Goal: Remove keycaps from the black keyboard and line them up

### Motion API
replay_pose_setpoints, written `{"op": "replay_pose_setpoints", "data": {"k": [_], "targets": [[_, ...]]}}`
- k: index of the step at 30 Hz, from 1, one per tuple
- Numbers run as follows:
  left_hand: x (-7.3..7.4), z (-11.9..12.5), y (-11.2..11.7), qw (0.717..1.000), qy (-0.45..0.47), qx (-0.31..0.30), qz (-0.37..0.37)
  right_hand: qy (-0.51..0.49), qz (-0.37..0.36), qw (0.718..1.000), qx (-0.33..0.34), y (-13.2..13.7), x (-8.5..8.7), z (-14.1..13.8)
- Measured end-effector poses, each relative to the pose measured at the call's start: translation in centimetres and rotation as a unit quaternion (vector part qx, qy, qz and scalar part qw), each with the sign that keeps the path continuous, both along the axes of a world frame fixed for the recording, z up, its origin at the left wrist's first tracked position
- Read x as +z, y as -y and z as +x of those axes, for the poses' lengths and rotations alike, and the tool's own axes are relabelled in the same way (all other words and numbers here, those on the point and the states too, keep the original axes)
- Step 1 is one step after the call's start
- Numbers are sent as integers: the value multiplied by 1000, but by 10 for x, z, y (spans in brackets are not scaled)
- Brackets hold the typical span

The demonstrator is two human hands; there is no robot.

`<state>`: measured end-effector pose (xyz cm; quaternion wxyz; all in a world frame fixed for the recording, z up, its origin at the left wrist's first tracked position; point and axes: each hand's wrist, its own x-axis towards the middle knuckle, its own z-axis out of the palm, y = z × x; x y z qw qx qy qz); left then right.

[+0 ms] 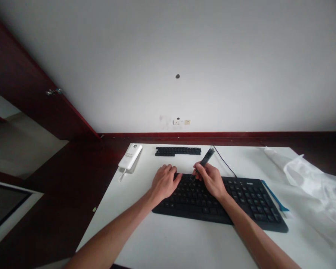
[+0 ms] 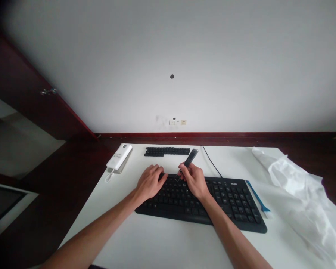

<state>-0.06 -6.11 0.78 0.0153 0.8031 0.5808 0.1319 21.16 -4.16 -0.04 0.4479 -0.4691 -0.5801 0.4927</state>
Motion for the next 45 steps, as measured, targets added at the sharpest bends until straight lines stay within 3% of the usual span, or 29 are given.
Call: {"op": "replay_pose_setpoints", "data": {"k": [10,20,30,45], "targets": [[-5,1,-5,1000,6,-1,15,84,12,996,-5,1,0,0],[-8,-2,-3,999,27,-1,32,34,11,998,-42,-5,-4,2],[-8,-12,-3,997,55,-62,14,4,0,996,-87,-8,-4,0],[-10,-14,-1,997,50,-63,12,24,25,998,-59,-6,-6,-1]]}}
